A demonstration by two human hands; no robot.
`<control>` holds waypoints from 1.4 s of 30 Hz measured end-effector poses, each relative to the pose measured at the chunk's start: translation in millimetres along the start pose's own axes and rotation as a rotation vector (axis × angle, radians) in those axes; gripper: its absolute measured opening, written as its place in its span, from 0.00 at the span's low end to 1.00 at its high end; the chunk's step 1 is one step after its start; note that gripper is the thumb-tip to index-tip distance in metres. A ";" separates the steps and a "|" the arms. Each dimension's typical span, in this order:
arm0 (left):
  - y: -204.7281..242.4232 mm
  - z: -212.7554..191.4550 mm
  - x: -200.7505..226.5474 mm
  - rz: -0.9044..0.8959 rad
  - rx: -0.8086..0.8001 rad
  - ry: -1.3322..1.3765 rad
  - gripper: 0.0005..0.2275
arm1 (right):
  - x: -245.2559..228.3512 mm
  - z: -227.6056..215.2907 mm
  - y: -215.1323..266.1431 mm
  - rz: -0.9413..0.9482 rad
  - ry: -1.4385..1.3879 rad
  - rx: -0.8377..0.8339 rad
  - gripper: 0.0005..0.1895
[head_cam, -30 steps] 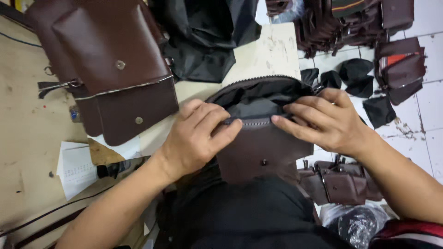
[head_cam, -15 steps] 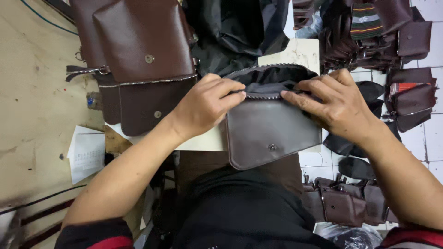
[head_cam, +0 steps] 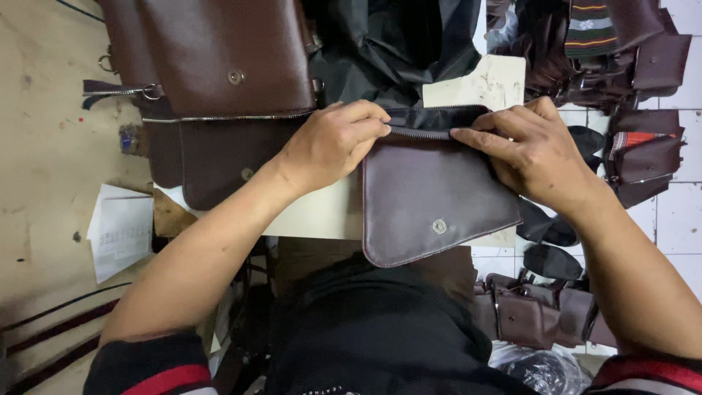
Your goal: The person aligns and secures a zipper onto the edge of a brown leather bag using both hands. They repeatedly open and close the zipper to check its fit and function, adjusting the bag's position as needed.
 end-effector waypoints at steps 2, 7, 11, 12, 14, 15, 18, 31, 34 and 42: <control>1.6 0.2 -1.1 -0.013 0.007 0.005 0.06 | 3.1 4.6 1.5 0.006 -0.014 -0.008 0.22; 2.7 -1.2 -0.9 -0.015 0.005 0.014 0.06 | 5.8 4.2 -1.6 0.020 -0.047 -0.016 0.19; 2.3 -2.1 2.2 0.023 -0.007 -0.014 0.07 | 12.0 3.9 1.4 0.023 -0.091 -0.022 0.16; 2.3 -0.3 2.0 0.019 -0.039 -0.054 0.06 | 14.1 5.1 3.1 0.025 -0.090 -0.028 0.15; 3.3 0.8 2.5 0.022 -0.025 -0.051 0.07 | 16.5 6.0 4.4 0.037 -0.102 -0.019 0.15; 4.6 0.7 2.3 0.015 -0.009 -0.051 0.08 | 17.3 6.5 5.0 0.039 -0.116 -0.010 0.14; 3.7 1.0 3.6 0.003 -0.031 -0.048 0.08 | 19.3 6.5 6.4 0.042 -0.152 0.006 0.12; 7.6 -9.6 23.1 0.079 0.061 -0.164 0.04 | 25.2 0.5 21.9 0.264 -0.318 0.158 0.07; 6.2 -21.6 52.9 0.155 0.048 -0.184 0.03 | 18.9 -17.6 23.0 0.354 -0.485 0.189 0.11; 7.6 -53.4 160.2 0.292 0.022 -0.221 0.08 | -10.3 -36.1 34.8 0.316 -0.513 0.184 0.08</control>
Point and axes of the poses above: each hand's wrist, its own y-axis away from the middle knuckle, its own z-axis out of the palm, x = y × z, the point moved 8 cm from there along -y, towards the middle knuckle, and after that the axes turned 9 degrees about -x, right-handed, at the moved point
